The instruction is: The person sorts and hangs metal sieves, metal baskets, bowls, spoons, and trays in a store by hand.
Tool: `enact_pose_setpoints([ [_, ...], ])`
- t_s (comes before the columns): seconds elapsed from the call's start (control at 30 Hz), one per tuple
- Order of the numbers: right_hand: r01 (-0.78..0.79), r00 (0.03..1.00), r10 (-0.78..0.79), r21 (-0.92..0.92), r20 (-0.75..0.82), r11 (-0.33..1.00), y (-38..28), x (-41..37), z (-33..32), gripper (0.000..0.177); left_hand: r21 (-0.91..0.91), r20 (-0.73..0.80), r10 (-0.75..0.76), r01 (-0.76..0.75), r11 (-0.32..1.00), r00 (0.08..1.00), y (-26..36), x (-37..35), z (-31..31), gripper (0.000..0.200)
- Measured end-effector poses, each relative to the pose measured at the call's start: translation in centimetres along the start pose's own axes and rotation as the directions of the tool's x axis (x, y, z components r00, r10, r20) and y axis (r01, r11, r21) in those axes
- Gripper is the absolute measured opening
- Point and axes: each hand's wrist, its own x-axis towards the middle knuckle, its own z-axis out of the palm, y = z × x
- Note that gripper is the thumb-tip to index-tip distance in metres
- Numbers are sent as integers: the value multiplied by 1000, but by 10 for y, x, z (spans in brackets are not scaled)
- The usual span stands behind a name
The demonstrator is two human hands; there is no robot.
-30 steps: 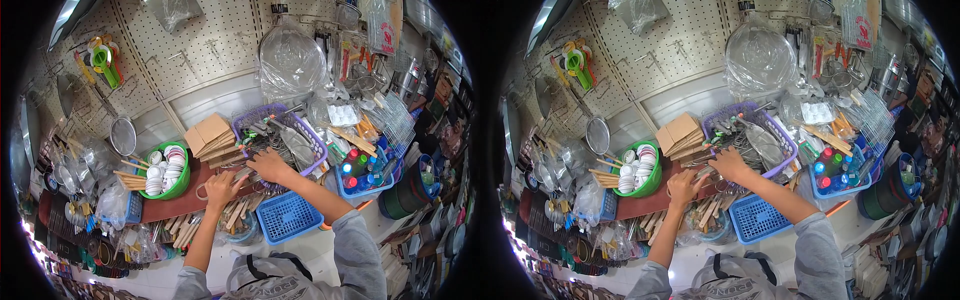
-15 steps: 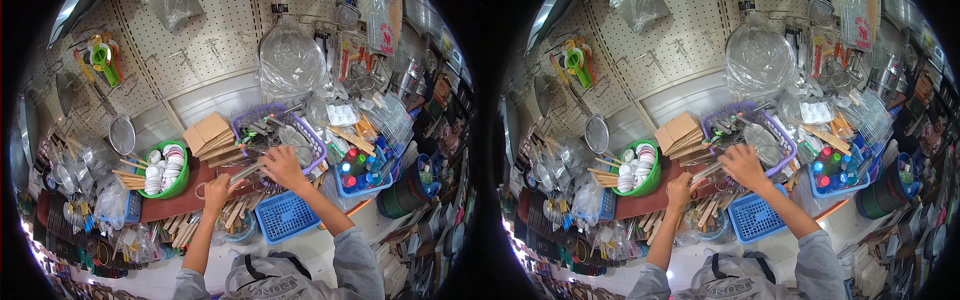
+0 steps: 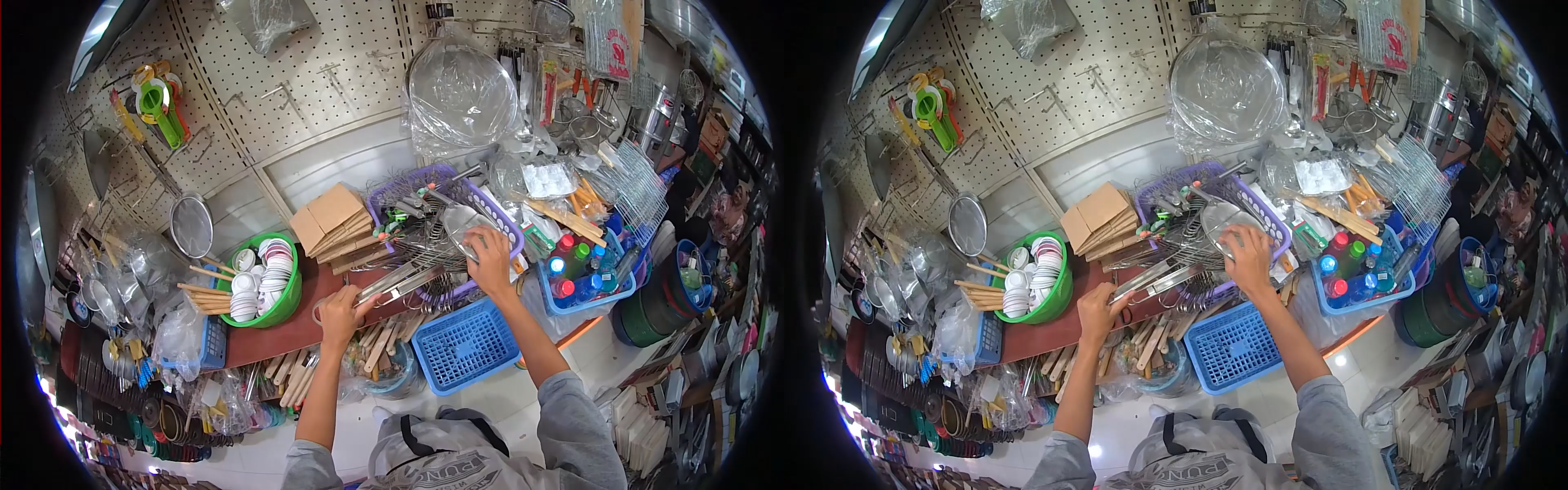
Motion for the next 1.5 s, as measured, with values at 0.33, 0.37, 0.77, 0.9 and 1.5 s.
enact_pose_setpoints([
  [0.33, 31, 867, 6, -66, 498, 997, -44, 65, -79, 26, -179, 5, 15, -13, 984, 1000, -11, 30, -38, 26],
  [0.37, 62, 839, -3, -91, 544, 994, -46, 72, -82, 26, -196, -6, 6, -8, 981, 1000, -9, 34, -44, 22],
  [0.77, 150, 279, -340, 309, 898, 939, -59, 183, -18, 27, -549, 147, -524, 509, 662, 839, -66, 60, -95, 35],
  [0.9, 23, 75, -397, 396, 915, 918, -75, 211, -3, 33, -690, 54, -587, 455, 563, 808, -65, 59, -105, 51],
  [1.5, -301, 143, -752, 752, 643, 586, -200, 161, 131, 38, -792, 233, -692, 546, 272, 683, -95, -29, -157, 45],
])
